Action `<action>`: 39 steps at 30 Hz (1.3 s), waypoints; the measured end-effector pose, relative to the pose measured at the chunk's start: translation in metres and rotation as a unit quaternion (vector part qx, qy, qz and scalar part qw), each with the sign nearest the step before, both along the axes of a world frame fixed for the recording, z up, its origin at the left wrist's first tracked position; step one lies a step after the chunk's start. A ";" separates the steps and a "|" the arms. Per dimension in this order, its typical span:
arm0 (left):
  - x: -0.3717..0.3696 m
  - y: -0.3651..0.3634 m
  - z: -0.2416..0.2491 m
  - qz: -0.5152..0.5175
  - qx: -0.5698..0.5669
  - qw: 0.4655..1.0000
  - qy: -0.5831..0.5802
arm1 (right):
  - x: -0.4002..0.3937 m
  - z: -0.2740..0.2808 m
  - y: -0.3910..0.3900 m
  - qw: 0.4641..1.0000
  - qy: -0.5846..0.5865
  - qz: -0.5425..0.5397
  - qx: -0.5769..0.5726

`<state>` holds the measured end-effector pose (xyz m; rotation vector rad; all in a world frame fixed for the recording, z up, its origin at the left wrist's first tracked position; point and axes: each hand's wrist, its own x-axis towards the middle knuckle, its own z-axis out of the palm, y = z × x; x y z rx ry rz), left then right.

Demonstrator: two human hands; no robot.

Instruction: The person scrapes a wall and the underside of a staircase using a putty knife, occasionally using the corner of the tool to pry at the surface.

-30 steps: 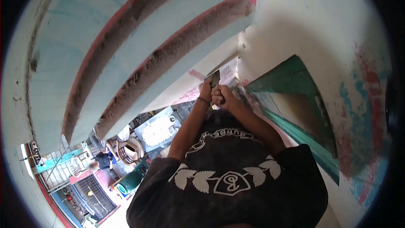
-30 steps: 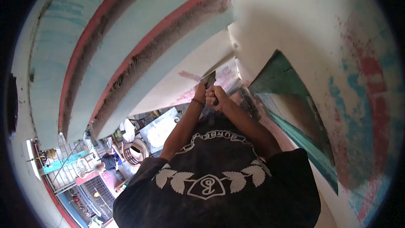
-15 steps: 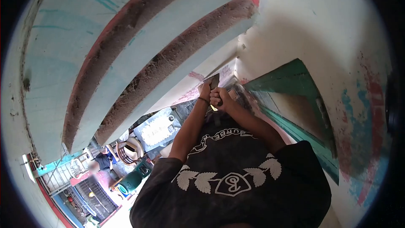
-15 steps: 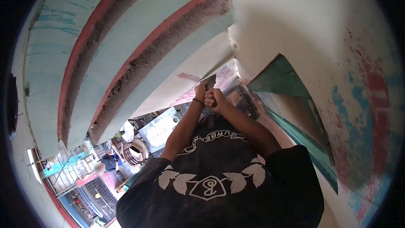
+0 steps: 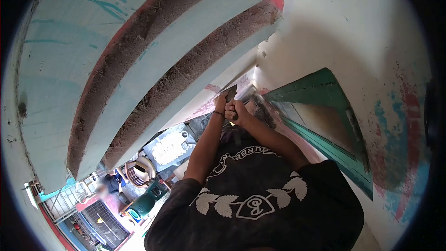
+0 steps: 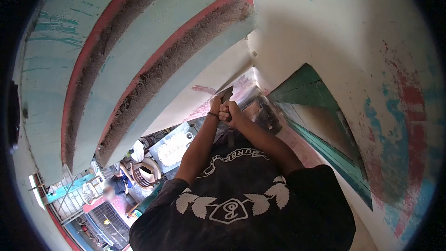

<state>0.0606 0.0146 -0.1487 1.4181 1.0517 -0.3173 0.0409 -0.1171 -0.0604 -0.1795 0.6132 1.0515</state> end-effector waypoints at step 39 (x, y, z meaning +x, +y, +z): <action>-0.026 0.012 -0.044 -0.541 0.385 0.730 -0.163 | 0.011 -0.068 -0.066 0.682 -0.492 0.259 -0.475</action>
